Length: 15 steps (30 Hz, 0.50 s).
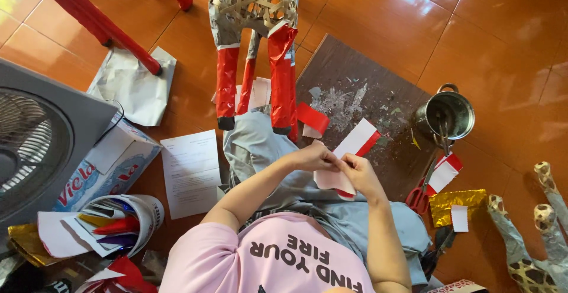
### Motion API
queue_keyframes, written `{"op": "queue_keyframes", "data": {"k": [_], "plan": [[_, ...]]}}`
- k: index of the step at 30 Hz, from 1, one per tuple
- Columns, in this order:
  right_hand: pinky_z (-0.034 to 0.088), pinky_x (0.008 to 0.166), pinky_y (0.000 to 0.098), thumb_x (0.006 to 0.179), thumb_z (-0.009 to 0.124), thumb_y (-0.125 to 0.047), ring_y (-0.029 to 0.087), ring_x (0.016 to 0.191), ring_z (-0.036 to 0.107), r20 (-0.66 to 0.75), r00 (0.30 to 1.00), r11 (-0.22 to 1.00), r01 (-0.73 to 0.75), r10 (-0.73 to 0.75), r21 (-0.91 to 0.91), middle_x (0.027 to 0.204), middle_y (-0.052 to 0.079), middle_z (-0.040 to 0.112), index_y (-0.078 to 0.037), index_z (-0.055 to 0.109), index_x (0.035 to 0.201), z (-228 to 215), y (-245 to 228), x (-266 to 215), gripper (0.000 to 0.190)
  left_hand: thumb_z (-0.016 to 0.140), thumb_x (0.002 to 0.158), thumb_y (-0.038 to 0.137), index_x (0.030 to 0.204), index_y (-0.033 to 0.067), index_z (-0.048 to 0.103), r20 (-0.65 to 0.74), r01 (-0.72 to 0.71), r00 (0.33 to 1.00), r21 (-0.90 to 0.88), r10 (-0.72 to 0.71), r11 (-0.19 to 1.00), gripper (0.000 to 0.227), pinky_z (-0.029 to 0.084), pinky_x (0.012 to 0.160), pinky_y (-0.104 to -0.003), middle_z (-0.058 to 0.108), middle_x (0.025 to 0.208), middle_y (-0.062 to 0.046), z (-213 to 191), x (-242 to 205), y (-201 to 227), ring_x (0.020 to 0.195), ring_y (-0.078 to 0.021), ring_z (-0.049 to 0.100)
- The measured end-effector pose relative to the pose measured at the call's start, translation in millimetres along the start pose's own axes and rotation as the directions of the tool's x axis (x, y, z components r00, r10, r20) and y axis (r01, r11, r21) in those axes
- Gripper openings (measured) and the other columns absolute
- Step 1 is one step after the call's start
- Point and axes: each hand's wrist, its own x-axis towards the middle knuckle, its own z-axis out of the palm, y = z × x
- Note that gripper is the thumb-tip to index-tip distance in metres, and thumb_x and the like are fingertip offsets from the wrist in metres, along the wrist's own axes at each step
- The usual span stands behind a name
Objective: Applying red paper strips to a woven bamboo frame using glue to decorate a traditional lantern.
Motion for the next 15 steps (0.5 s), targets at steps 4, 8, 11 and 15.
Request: {"op": "queue_keyframes", "data": {"k": [4,8,11,15], "plan": [[0.045,0.064,0.0202,0.101,0.065,-0.019,0.002,0.074,0.056,-0.016,0.996,0.983,0.085,-0.083,0.163,0.082,-0.003,0.071,-0.001,0.073,0.089,3.0,-2.2,-2.9,0.024,0.075,0.093,0.029,0.103,0.005,0.077,-0.036,0.008,0.999,-0.005,-0.008,1.0,0.026,0.044,0.058,-0.029,0.064,0.068,-0.005,-2.9,-4.3,16.7,0.066,-0.0029,0.048],[0.047,0.065,0.02,0.102,0.064,-0.022,0.003,0.075,0.057,-0.073,0.997,0.909,0.052,-0.024,0.413,0.084,-0.002,0.07,-0.001,0.07,0.091,6.7,8.4,-2.5,0.024,0.074,0.097,0.033,0.098,0.0043,0.077,-0.073,0.005,0.997,-0.019,-0.006,1.0,0.029,0.041,0.057,-0.029,0.059,0.067,-0.004,0.1,-4.8,15.6,0.066,-0.0024,0.045],[0.045,0.064,0.0201,0.103,0.065,-0.022,0.003,0.073,0.055,-0.096,0.995,0.912,0.064,-0.027,0.405,0.083,-0.003,0.068,-0.001,0.07,0.092,4.1,13.0,1.2,0.025,0.073,0.097,0.035,0.097,0.0039,0.075,-0.075,-0.002,0.997,0.014,0.003,1.0,0.031,0.042,0.057,-0.03,0.06,0.066,-0.004,-0.7,-3.8,12.3,0.065,-0.0034,0.046],[0.045,0.062,0.0196,0.1,0.065,-0.022,0.001,0.072,0.055,-0.069,0.997,0.911,0.048,-0.021,0.411,0.082,-0.005,0.066,-0.002,0.07,0.091,-2.2,-0.1,-4.6,0.022,0.075,0.088,0.035,0.109,0.0051,0.072,-0.084,-0.025,0.996,0.099,0.034,0.995,0.036,0.042,0.054,-0.034,0.06,0.065,-0.01,-13.8,-10.9,55.9,0.056,-0.0122,0.052]]}}
